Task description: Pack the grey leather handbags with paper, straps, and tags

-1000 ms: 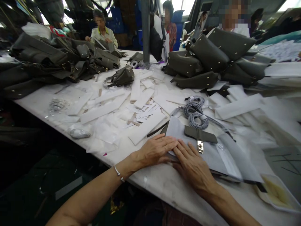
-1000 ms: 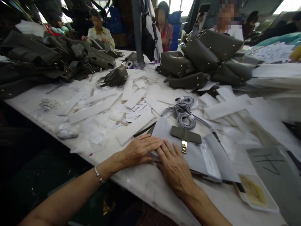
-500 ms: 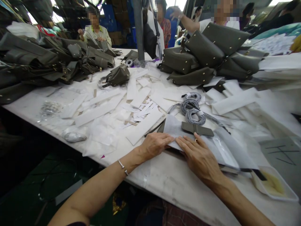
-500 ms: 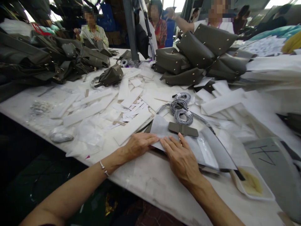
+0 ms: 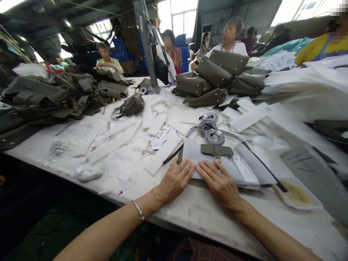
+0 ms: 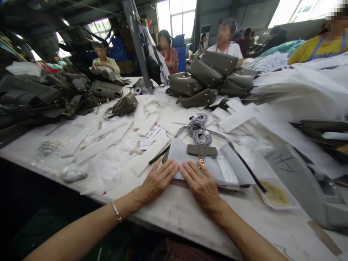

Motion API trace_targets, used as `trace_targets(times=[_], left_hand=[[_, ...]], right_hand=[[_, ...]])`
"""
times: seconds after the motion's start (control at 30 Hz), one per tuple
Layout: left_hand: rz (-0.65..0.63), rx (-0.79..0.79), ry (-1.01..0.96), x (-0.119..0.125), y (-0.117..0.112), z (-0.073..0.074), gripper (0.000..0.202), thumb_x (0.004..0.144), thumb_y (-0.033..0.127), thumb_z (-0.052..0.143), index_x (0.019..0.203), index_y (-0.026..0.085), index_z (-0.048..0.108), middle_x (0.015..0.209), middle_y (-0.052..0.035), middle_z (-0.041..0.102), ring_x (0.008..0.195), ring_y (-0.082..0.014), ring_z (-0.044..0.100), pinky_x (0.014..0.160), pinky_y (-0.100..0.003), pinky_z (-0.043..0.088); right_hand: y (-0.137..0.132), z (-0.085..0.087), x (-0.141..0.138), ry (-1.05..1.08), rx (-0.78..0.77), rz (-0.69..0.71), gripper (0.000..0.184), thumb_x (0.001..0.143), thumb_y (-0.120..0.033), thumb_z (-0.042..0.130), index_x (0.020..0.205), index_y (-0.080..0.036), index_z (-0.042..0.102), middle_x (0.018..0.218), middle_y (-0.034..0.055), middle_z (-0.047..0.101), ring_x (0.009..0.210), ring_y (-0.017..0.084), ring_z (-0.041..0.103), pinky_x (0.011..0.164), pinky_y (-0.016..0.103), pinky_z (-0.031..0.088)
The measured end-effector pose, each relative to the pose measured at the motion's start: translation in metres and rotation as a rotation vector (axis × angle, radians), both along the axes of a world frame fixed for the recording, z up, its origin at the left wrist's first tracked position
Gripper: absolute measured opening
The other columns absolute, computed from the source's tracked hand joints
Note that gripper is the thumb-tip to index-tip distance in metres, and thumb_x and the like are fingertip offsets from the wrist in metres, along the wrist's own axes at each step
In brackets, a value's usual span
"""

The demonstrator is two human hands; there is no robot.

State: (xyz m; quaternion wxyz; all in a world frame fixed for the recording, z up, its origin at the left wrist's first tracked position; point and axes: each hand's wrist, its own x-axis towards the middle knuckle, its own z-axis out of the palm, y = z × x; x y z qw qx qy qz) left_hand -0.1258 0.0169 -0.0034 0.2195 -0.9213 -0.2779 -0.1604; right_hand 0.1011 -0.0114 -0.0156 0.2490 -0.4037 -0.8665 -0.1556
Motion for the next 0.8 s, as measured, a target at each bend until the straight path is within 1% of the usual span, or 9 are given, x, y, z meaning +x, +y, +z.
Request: trace_targets(times=[0.1,0.2,0.27,0.37,0.5,0.6,0.67,0.73,0.8], left_hand=[[0.050,0.069,0.126,0.009,-0.007,0.003,0.039,0.097,0.011,0.037,0.133,0.002,0.049,0.134,-0.0204,0.058,0.131,-0.0291,0.051,0.111,-0.050,0.037],[0.108,0.098,0.183,0.021,-0.005,0.004,0.037,0.096,0.010,0.037,0.128,-0.002,0.051,0.125,-0.0233,0.062,0.116,-0.0297,0.061,0.101,-0.045,0.046],[0.115,0.037,0.181,0.026,-0.001,0.006,0.035,0.096,0.008,0.036,0.126,-0.002,0.051,0.119,-0.0235,0.063,0.109,-0.0286,0.064,0.092,-0.043,0.050],[0.073,-0.074,0.156,0.028,0.007,0.013,0.029,0.095,0.007,0.037,0.119,0.003,0.052,0.104,-0.0172,0.065,0.095,-0.0253,0.065,0.080,-0.039,0.052],[0.047,-0.124,0.137,0.026,0.017,0.031,0.018,0.092,0.011,0.045,0.108,0.010,0.054,0.091,-0.0100,0.063,0.082,-0.0227,0.062,0.071,-0.036,0.052],[0.046,-0.149,0.132,0.029,0.022,0.045,0.018,0.087,0.010,0.048,0.104,0.011,0.054,0.091,-0.0096,0.063,0.082,-0.0236,0.061,0.072,-0.037,0.051],[0.046,-0.156,0.142,0.032,0.021,0.051,0.018,0.085,0.010,0.049,0.102,0.011,0.054,0.090,-0.0091,0.063,0.081,-0.0237,0.061,0.071,-0.037,0.051],[0.052,-0.160,0.154,0.033,0.017,0.052,0.018,0.085,0.012,0.049,0.102,0.012,0.055,0.090,-0.0086,0.062,0.080,-0.0232,0.061,0.071,-0.036,0.050],[0.065,-0.149,0.141,0.034,0.010,0.048,0.023,0.088,0.017,0.049,0.110,0.011,0.054,0.095,-0.0099,0.063,0.085,-0.0235,0.061,0.076,-0.038,0.051]], right_hand=[[0.001,-0.003,-0.001,0.008,0.042,-0.003,0.045,0.096,-0.006,0.039,0.137,-0.015,0.053,0.136,0.0103,0.061,0.130,0.023,0.051,0.112,0.046,0.035],[0.002,-0.004,-0.003,0.010,0.082,-0.021,0.044,0.095,-0.006,0.039,0.135,-0.014,0.055,0.133,0.0112,0.063,0.126,0.023,0.054,0.110,0.045,0.036],[0.001,-0.005,-0.006,0.007,0.086,-0.049,0.044,0.093,-0.006,0.041,0.134,-0.013,0.055,0.131,0.0122,0.064,0.124,0.023,0.056,0.110,0.045,0.036],[0.000,-0.005,-0.014,0.030,0.061,-0.116,0.041,0.091,-0.016,0.053,0.132,-0.013,0.055,0.128,0.0143,0.065,0.121,0.027,0.057,0.109,0.048,0.035],[0.001,0.007,-0.020,0.045,0.038,-0.170,0.054,0.084,-0.032,0.068,0.132,-0.012,0.053,0.126,0.0167,0.064,0.117,0.032,0.056,0.108,0.051,0.034],[0.006,0.021,-0.017,-0.033,0.094,-0.194,0.047,0.085,-0.022,0.064,0.130,-0.011,0.053,0.122,0.0166,0.065,0.110,0.032,0.057,0.102,0.051,0.037],[0.009,0.028,-0.012,-0.074,0.141,-0.195,0.038,0.086,-0.012,0.057,0.125,-0.010,0.056,0.113,0.0146,0.068,0.099,0.029,0.060,0.095,0.046,0.042],[0.011,0.032,-0.007,-0.075,0.176,-0.163,0.031,0.087,-0.008,0.052,0.118,-0.011,0.059,0.103,0.0125,0.069,0.091,0.026,0.062,0.087,0.040,0.044],[0.013,0.032,-0.002,-0.063,0.184,-0.106,0.026,0.088,-0.007,0.049,0.111,-0.012,0.060,0.097,0.0110,0.069,0.087,0.024,0.063,0.082,0.037,0.044]])
